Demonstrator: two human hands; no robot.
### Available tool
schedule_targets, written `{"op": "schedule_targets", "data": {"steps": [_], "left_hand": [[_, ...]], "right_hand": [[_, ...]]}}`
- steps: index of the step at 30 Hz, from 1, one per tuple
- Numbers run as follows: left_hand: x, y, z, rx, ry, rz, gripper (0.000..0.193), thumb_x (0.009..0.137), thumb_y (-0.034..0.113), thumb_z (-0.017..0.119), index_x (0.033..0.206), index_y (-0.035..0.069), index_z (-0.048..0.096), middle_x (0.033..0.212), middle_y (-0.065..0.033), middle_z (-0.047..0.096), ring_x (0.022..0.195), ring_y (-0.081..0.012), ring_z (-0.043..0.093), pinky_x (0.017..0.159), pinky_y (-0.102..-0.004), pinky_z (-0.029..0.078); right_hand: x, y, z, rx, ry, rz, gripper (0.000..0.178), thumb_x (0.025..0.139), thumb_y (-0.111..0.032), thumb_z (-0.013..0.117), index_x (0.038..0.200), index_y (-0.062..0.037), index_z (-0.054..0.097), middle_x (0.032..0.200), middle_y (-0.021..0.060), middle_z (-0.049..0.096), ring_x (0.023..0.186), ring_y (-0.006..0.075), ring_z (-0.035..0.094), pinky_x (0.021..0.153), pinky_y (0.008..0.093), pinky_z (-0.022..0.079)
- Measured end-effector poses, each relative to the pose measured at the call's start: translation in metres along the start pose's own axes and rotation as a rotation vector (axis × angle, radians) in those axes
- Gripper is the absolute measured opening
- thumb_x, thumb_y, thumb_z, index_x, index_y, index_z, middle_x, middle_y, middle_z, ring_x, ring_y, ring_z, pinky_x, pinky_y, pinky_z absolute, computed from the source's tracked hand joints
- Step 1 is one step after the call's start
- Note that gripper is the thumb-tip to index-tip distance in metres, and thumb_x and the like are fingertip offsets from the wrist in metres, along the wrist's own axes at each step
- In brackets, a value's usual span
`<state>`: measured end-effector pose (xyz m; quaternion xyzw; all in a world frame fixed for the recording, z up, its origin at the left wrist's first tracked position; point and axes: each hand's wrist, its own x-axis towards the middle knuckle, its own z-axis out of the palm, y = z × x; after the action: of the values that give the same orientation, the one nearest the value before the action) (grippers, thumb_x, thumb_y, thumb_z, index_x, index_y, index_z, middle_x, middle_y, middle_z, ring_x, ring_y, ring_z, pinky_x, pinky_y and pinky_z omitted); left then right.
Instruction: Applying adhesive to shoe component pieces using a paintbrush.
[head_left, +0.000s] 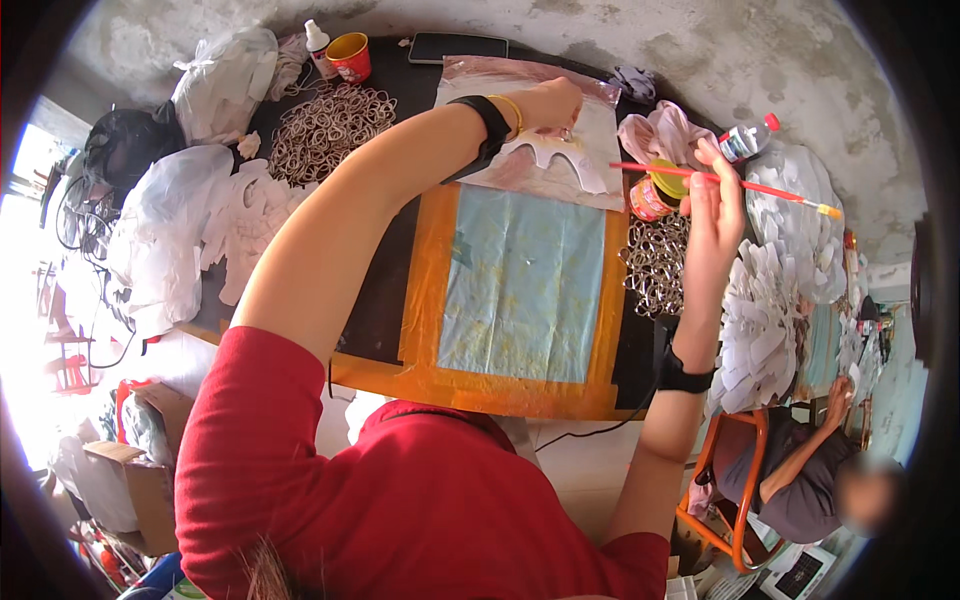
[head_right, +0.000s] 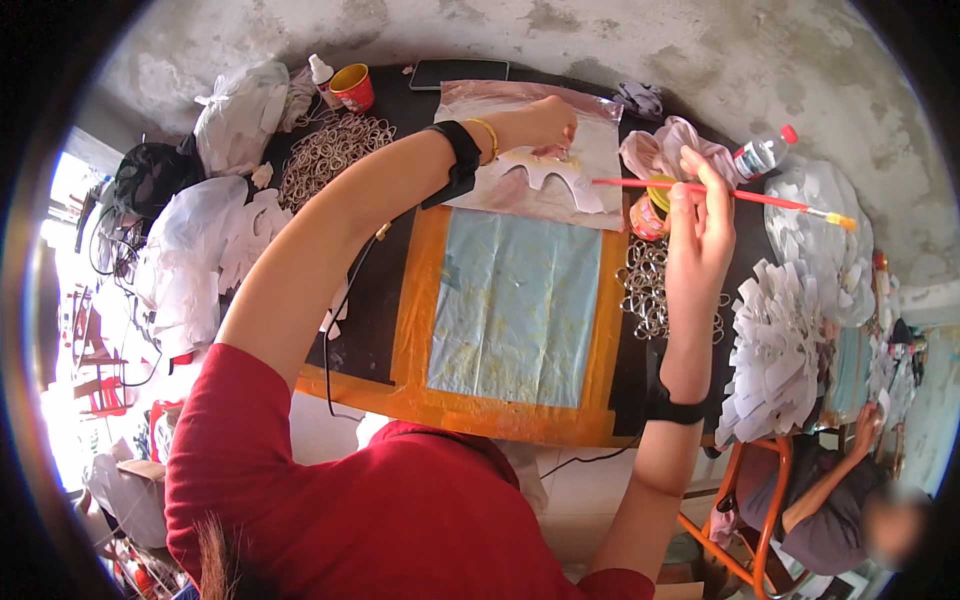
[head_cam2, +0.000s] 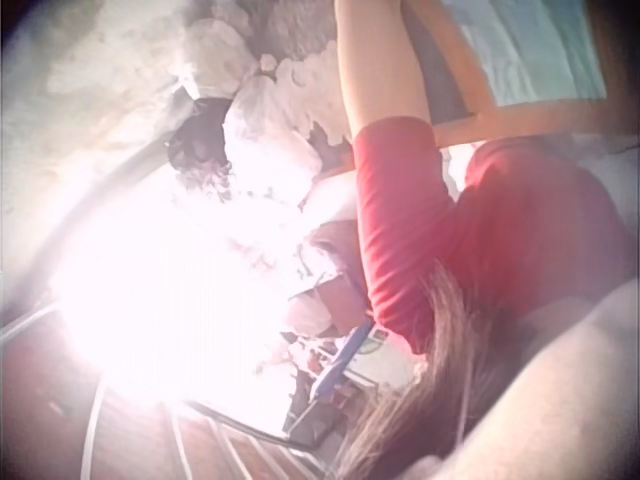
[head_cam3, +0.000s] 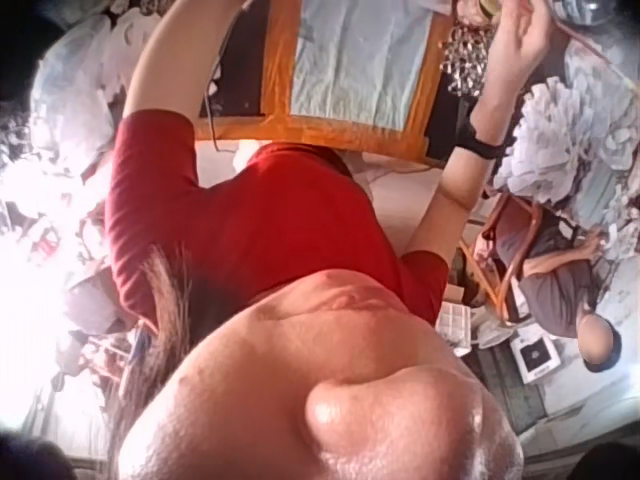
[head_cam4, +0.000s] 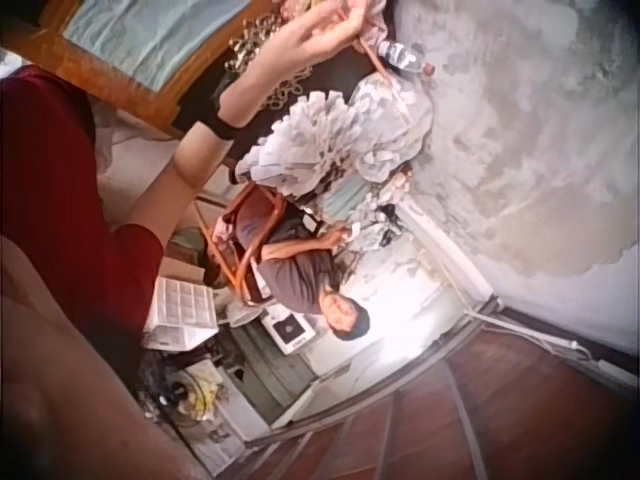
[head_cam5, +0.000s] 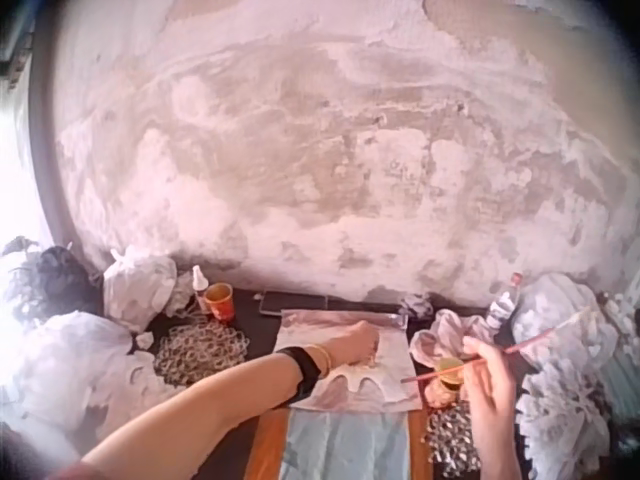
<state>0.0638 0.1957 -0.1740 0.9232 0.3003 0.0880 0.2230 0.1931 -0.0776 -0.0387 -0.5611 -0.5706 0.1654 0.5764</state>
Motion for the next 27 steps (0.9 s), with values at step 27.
{"op": "schedule_targets", "data": {"steps": [27], "left_hand": [[-0.034, 0.026, -0.027, -0.155, -0.211, 0.004, 0.025, 0.070, 0.021, 0.075, 0.086, 0.004, 0.067, 0.071, -0.0074, 0.067, 0.063, -0.0179, 0.064, 0.060, -0.0307, 0.051]], "right_hand": [[0.013, 0.086, 0.063, -0.361, -0.089, -0.210, 0.017, 0.085, 0.000, 0.052, 0.096, -0.0025, 0.064, 0.077, 0.0155, 0.063, 0.068, 0.0255, 0.063, 0.060, 0.0332, 0.048]]}}
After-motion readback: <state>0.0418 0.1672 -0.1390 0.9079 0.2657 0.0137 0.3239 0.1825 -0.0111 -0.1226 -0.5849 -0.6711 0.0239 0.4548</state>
